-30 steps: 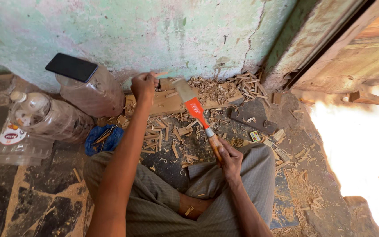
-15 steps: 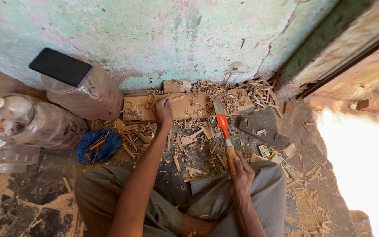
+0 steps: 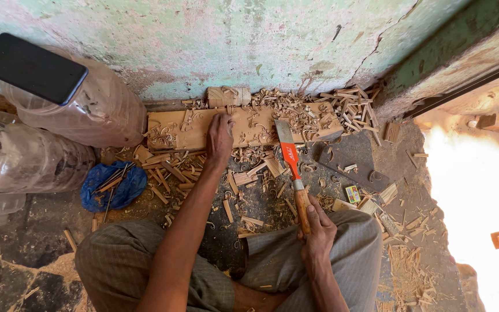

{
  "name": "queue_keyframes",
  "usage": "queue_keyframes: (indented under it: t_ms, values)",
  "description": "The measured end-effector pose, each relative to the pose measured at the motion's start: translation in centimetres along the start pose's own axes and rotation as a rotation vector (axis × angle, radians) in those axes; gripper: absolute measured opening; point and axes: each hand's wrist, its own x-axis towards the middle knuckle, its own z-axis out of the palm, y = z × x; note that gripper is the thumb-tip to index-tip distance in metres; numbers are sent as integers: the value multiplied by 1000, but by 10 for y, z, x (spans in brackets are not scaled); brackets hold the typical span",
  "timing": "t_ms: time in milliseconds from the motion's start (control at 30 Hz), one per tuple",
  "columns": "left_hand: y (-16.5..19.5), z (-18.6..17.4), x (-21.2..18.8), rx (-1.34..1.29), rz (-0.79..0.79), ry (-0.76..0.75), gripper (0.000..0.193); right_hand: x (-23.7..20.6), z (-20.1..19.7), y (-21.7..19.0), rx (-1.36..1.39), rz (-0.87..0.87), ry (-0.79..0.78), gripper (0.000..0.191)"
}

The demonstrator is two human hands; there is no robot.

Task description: The person sits on the floor and uses a chisel to carve a decorative pattern into a rectangular piece of wood. They repeatedly strike the chisel with a mallet to remove wood shavings and refine the design.

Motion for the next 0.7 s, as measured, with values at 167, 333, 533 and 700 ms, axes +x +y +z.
queue_keyframes:
  t_ms: [167,333,533,700]
  values:
    - [-6,2,-1,-31,30,-3,15,-1,2,-2,9,-35,-12,46]
    - [-13,2,1,-56,80,-4,8,-4,4,-8,-18,23,-3,45]
    - [-22,-4,4,18,96,-25,14,-7,4,-11,-53,-4,-19,46]
    - [-19,-6,4,-57,81,50,43,-11,2,-7,-82,-73,-59,50]
